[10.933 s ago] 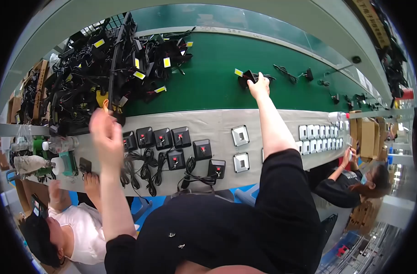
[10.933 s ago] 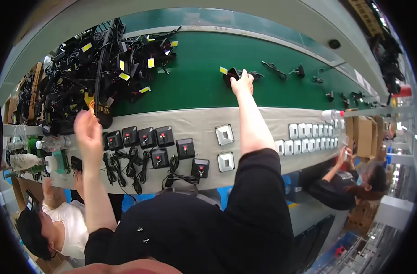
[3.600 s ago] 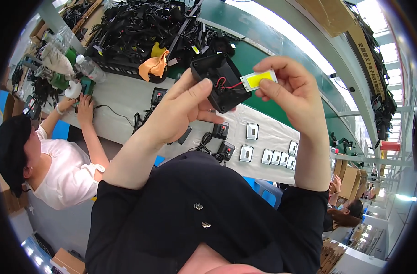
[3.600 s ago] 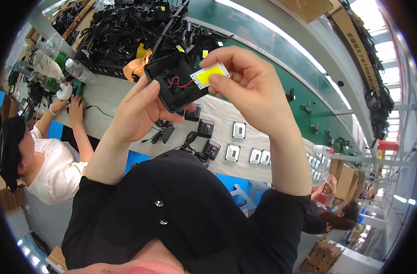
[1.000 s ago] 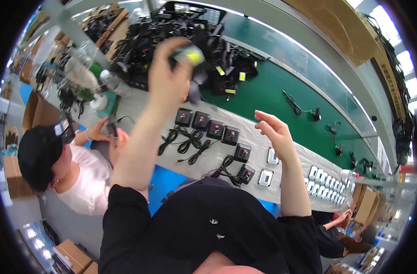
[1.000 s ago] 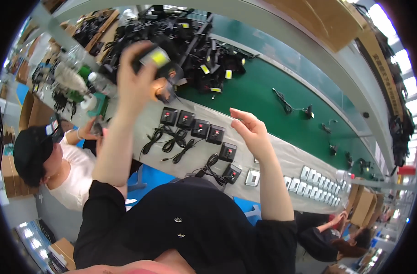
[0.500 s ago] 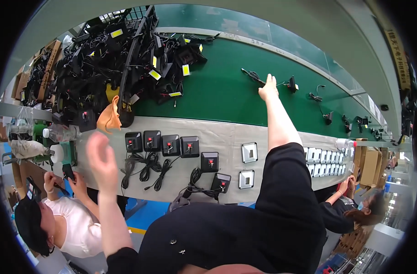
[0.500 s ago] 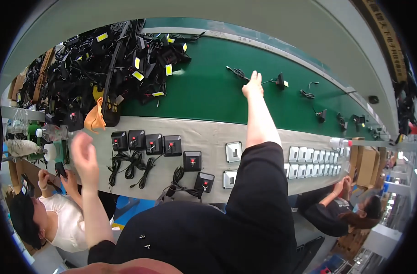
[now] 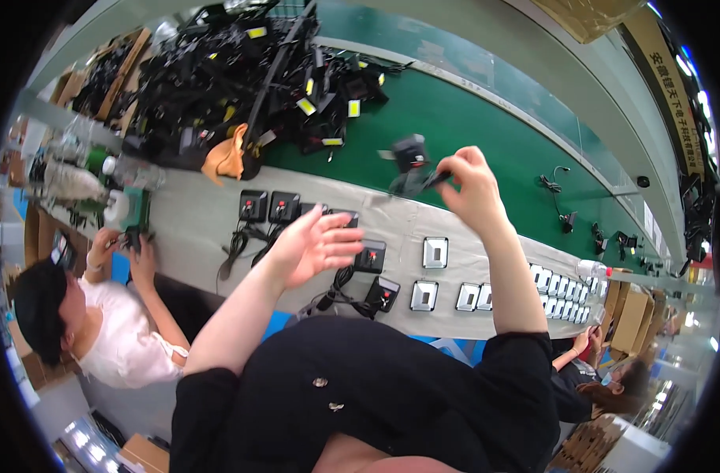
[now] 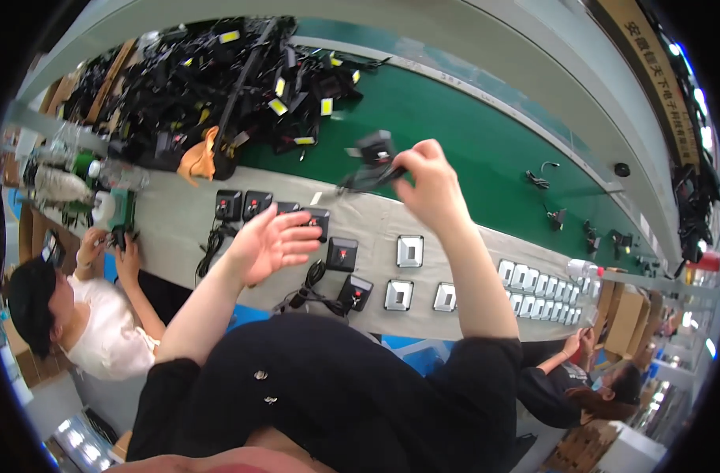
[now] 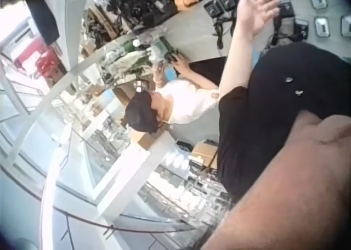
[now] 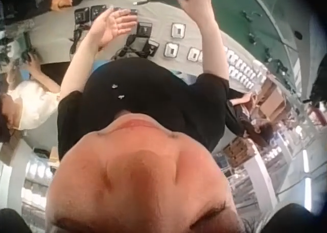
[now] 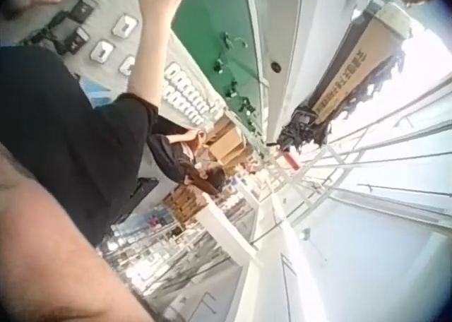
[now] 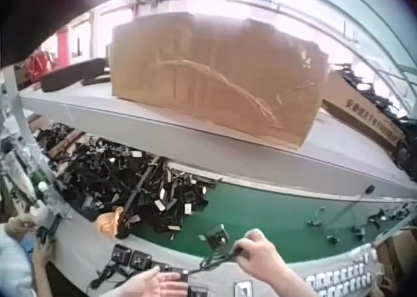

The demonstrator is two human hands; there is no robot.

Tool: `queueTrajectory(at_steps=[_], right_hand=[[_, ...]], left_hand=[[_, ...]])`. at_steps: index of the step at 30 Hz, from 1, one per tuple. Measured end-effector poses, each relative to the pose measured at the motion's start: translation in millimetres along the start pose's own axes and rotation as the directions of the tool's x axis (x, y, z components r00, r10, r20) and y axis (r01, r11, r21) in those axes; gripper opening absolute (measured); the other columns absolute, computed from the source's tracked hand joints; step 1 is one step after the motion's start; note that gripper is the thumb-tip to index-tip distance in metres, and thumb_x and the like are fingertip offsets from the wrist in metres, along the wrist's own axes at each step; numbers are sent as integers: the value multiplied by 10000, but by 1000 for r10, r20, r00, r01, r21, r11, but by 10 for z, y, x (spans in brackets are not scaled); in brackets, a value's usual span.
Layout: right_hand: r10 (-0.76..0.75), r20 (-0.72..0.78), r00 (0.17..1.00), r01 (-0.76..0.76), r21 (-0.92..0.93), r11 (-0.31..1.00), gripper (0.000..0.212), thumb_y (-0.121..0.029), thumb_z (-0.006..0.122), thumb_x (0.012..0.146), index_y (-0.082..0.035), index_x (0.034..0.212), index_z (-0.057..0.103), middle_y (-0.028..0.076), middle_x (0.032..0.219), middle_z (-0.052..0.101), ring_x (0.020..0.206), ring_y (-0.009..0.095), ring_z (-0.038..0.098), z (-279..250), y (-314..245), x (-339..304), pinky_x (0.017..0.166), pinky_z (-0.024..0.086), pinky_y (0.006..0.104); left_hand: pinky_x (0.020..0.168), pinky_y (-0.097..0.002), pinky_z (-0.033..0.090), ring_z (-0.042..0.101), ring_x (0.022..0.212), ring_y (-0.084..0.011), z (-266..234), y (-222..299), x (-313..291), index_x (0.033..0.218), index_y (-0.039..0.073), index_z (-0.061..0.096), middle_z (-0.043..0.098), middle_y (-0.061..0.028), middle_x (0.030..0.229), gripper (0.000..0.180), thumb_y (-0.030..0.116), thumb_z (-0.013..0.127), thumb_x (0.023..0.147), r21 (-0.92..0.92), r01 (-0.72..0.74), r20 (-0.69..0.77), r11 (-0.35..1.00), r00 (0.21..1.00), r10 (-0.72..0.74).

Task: Assembling components of small LED light fixtures on an assembly line.

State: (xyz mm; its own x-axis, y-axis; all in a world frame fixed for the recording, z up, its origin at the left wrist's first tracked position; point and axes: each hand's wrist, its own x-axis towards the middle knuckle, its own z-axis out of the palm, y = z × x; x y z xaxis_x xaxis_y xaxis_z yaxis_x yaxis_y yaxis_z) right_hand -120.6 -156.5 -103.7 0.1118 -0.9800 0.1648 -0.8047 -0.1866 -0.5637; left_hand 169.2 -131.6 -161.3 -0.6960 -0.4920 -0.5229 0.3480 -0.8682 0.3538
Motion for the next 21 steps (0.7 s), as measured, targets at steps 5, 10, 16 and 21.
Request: queueTrajectory(at_steps=[5, 10, 16, 21], right_hand=[[-386, 209, 899, 376, 86, 923, 207, 11, 588, 654, -58, 847, 565, 99, 903, 484, 805, 275, 535, -91, -1334, -594, 679, 458, 359], [-500, 232, 835, 514, -2, 858, 245, 5, 619, 661, -76, 892, 604, 79, 931, 509, 837, 258, 559, -56, -1872, -736, 713, 461, 361], [-605, 110, 789, 560, 276, 781, 387, 55, 589, 674, -51, 1045, 616, 94, 1062, 569, 795, 217, 593, -400, -2118, -651, 664, 481, 315], [-374, -249, 893, 449, 506, 736, 401, -42, 593, 799, -68, 1198, 559, 109, 1018, 567, 765, 126, 575, -674, -2514, -33, 649, 460, 231]], left_hand=[[854, -467, 484, 542, 1088, -356, 364, 342, -266, 1228, 36, 460, 508, -205, 1218, 682, 615, 342, 888, -163, -180, 160, 970, 965, 206], [855, -413, 481, 566, 1024, -274, 542, 631, -838, 1253, 16, 431, 546, -148, 1159, 538, 442, 434, 924, -78, -528, 231, 846, 815, 531], [876, -398, 462, 570, 876, -187, 739, 593, -1407, 1368, -23, 283, 541, -111, 1028, 676, 258, 552, 814, 133, -755, 367, 642, 640, 676], [886, -308, 431, 521, 1042, -127, 752, 407, -1589, 1314, 30, 368, 542, -56, 1136, 693, -3, 695, 704, 286, -756, 391, 589, 653, 648]])
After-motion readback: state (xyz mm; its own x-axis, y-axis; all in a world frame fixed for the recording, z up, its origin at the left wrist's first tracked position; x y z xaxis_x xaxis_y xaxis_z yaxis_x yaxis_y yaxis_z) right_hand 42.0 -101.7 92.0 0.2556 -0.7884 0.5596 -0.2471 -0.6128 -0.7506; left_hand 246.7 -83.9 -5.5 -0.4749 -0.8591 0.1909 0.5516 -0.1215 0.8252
